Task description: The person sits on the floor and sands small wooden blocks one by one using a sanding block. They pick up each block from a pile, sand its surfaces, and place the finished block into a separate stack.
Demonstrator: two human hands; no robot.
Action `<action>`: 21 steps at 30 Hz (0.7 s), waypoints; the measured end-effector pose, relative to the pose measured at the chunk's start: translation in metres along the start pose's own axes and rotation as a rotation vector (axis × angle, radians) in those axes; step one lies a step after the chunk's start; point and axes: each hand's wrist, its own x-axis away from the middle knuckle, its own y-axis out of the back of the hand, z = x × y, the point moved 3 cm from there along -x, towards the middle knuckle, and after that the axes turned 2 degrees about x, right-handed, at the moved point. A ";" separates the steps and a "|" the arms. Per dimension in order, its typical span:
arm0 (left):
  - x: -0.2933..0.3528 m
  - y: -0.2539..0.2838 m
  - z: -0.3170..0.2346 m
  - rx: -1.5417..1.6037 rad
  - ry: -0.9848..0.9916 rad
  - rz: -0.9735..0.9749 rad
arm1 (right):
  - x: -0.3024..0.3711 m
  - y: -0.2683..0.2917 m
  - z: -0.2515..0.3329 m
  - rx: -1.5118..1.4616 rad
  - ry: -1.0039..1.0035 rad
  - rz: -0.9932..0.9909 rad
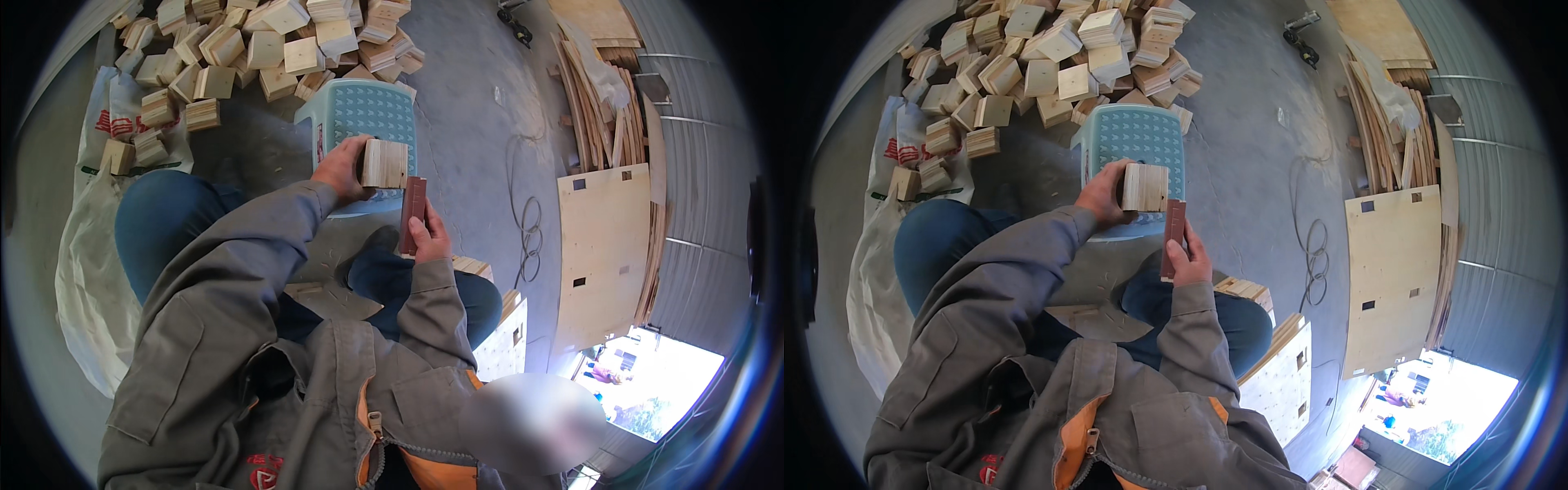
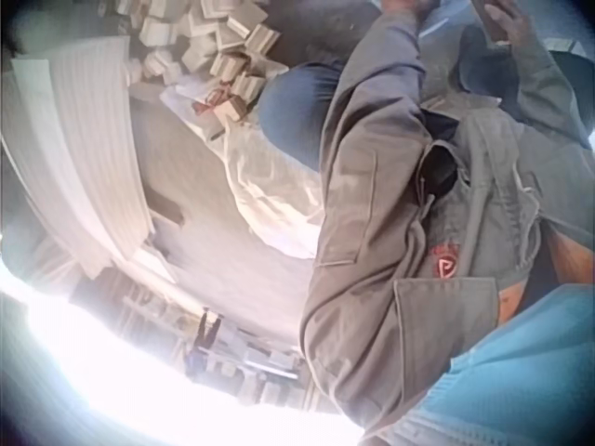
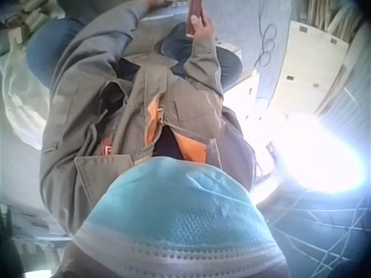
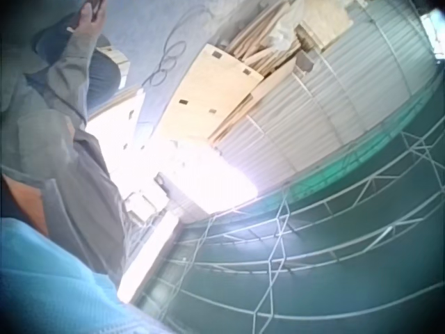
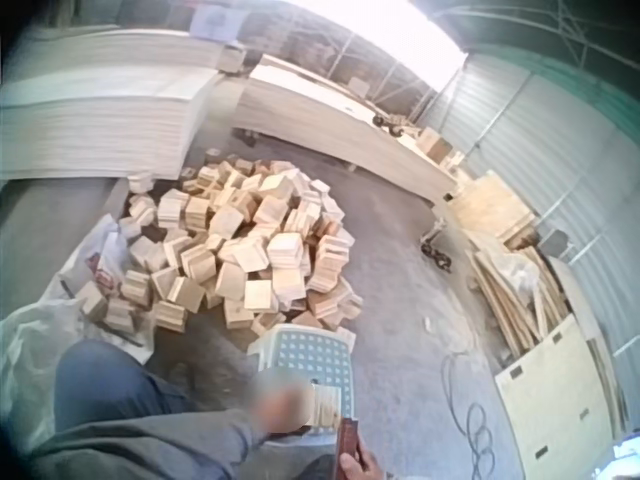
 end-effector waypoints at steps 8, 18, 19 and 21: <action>0.002 0.002 -0.004 0.025 -0.035 -0.013 | -0.050 -0.015 0.034 0.043 0.056 0.016; 0.004 0.004 -0.007 0.041 -0.063 -0.019 | -0.166 -0.060 0.086 0.506 0.200 0.099; 0.004 0.002 -0.008 0.036 -0.073 -0.015 | -0.168 -0.055 0.080 0.547 0.243 0.076; 0.004 0.004 -0.010 0.021 -0.063 -0.011 | -0.150 -0.054 0.079 0.732 0.387 0.010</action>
